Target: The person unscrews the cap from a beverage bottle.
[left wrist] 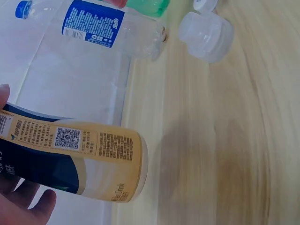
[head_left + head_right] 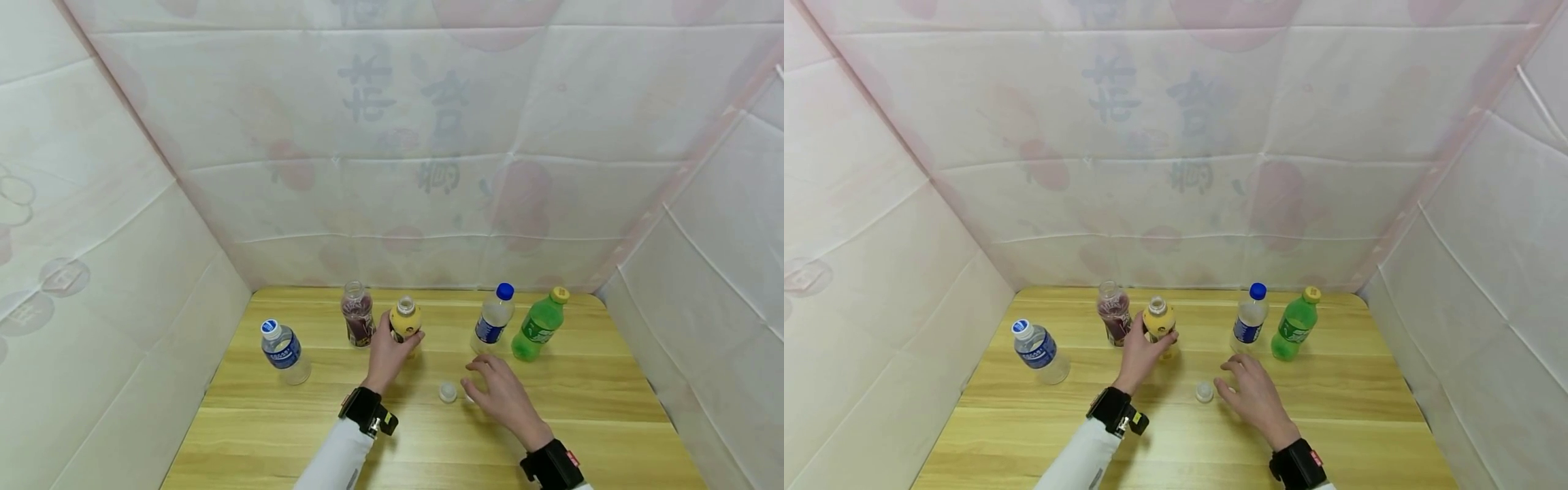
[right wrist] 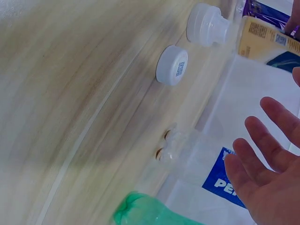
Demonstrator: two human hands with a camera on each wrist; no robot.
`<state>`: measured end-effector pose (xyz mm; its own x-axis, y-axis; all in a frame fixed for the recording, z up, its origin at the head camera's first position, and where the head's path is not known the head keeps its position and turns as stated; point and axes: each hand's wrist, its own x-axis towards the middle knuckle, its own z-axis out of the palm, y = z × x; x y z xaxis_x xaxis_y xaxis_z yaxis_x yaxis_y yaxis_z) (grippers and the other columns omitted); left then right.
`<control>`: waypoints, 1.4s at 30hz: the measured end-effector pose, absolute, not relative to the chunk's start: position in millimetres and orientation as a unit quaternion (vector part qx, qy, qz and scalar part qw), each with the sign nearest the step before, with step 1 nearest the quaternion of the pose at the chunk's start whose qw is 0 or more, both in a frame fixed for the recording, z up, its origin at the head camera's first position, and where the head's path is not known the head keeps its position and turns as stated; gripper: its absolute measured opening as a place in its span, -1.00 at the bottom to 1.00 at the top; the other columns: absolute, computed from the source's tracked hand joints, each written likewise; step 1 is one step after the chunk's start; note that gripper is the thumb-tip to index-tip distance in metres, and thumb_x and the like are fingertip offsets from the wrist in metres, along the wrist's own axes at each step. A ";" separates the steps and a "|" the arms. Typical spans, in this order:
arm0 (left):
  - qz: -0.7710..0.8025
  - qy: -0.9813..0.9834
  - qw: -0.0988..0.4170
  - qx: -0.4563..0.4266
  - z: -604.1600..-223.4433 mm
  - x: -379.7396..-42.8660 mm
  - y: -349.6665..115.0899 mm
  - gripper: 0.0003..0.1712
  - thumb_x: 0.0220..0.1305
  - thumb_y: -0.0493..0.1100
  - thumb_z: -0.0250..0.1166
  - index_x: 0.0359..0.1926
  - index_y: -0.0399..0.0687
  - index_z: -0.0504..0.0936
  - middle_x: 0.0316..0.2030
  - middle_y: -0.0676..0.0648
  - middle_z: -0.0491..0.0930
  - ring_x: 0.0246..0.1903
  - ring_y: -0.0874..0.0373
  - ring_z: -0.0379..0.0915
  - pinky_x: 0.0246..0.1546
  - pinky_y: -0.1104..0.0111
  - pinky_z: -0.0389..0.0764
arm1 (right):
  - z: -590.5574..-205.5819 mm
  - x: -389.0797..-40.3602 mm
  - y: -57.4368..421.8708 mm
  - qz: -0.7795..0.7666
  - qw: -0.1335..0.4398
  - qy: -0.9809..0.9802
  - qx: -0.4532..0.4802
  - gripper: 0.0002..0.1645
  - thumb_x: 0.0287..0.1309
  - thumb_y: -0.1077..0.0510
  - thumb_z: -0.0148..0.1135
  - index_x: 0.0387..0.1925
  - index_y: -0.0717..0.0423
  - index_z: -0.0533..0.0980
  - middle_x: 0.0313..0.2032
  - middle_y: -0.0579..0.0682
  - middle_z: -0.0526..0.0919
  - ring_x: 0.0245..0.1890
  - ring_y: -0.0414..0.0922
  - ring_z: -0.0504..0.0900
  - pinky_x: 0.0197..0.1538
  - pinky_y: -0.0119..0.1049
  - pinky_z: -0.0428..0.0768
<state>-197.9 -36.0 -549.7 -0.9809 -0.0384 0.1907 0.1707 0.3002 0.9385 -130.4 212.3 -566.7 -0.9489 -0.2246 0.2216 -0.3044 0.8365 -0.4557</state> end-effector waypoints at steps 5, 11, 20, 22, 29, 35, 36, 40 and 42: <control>-0.595 -0.799 0.080 -0.035 -553.7 -208.9 -31.9 -0.11 0.17 -0.03 0.58 0.39 -0.20 0.35 0.13 -0.22 0.60 0.14 -0.11 0.55 0.20 -0.03 0.56 | -568.1 -130.5 211.9 0.252 0.077 -0.954 0.142 -0.64 0.24 -0.01 0.45 -0.06 0.15 0.69 0.05 0.09 0.63 0.13 0.13 0.58 0.19 0.09 0.57; -0.592 -0.801 0.088 -0.033 -556.9 -220.7 -28.9 -0.10 0.16 -0.06 0.59 0.40 -0.22 0.34 0.15 -0.24 0.59 0.16 -0.12 0.54 0.21 -0.01 0.56 | -567.9 -131.0 212.1 0.250 0.078 -0.953 0.149 -0.64 0.25 -0.01 0.45 -0.05 0.15 0.69 0.04 0.07 0.63 0.12 0.11 0.59 0.18 0.08 0.58; -0.576 -0.812 0.093 -0.030 -564.8 -227.6 -23.7 -0.10 0.14 -0.07 0.60 0.40 -0.22 0.35 0.12 -0.25 0.61 0.13 -0.13 0.56 0.17 -0.01 0.58 | -568.3 -130.5 212.3 0.249 0.070 -0.956 0.141 -0.64 0.25 0.00 0.45 -0.04 0.14 0.68 0.06 0.08 0.63 0.14 0.12 0.57 0.20 0.09 0.57; -0.573 -0.813 0.096 -0.028 -567.4 -228.4 -22.8 -0.11 0.15 -0.07 0.60 0.39 -0.22 0.36 0.11 -0.25 0.61 0.13 -0.14 0.57 0.16 -0.02 0.58 | -568.2 -130.3 212.5 0.250 0.069 -0.955 0.140 -0.64 0.26 0.00 0.44 -0.04 0.14 0.68 0.05 0.08 0.63 0.14 0.12 0.57 0.20 0.09 0.57; -0.572 -0.814 0.099 -0.021 -572.1 -229.6 -22.9 -0.05 0.15 -0.08 0.60 0.43 -0.25 0.31 0.20 -0.31 0.57 0.20 -0.21 0.52 0.21 -0.07 0.55 | -568.5 -130.0 212.5 0.247 0.065 -0.956 0.141 -0.65 0.26 -0.01 0.44 -0.04 0.14 0.68 0.05 0.07 0.63 0.13 0.11 0.58 0.20 0.08 0.57; -0.573 -0.814 0.089 -0.019 -575.1 -229.7 -24.4 0.04 0.15 -0.09 0.60 0.51 -0.22 0.22 0.37 -0.33 0.43 0.35 -0.22 0.38 0.36 -0.08 0.40 | -566.4 -129.7 212.2 0.247 0.065 -0.956 0.140 -0.65 0.27 -0.01 0.43 -0.04 0.13 0.68 0.06 0.07 0.62 0.14 0.11 0.58 0.20 0.08 0.57; -0.575 -0.813 0.089 -0.022 -575.5 -229.1 -24.9 0.05 0.15 -0.11 0.60 0.52 -0.22 0.21 0.39 -0.33 0.41 0.37 -0.23 0.35 0.38 -0.09 0.37 | -565.9 -129.6 212.1 0.246 0.065 -0.957 0.140 -0.65 0.27 -0.01 0.43 -0.04 0.13 0.68 0.06 0.08 0.62 0.14 0.11 0.57 0.20 0.08 0.57; -0.576 -0.814 0.069 -0.030 -577.4 -222.0 -30.5 0.12 0.16 -0.09 0.59 0.57 -0.19 0.13 0.48 -0.33 0.27 0.46 -0.24 0.21 0.44 -0.14 0.25 | -562.8 -128.8 212.3 0.242 0.069 -0.957 0.142 -0.64 0.27 -0.01 0.44 -0.03 0.14 0.68 0.07 0.08 0.63 0.15 0.11 0.58 0.20 0.08 0.58; -0.572 -0.818 0.052 -0.026 -577.9 -215.5 -35.5 0.17 0.16 -0.02 0.59 0.60 -0.18 0.07 0.51 -0.34 0.20 0.48 -0.27 0.15 0.44 -0.18 0.21 | -560.0 -128.0 212.8 0.246 0.073 -0.956 0.144 -0.64 0.27 0.00 0.44 -0.03 0.14 0.68 0.07 0.09 0.63 0.14 0.11 0.59 0.18 0.09 0.59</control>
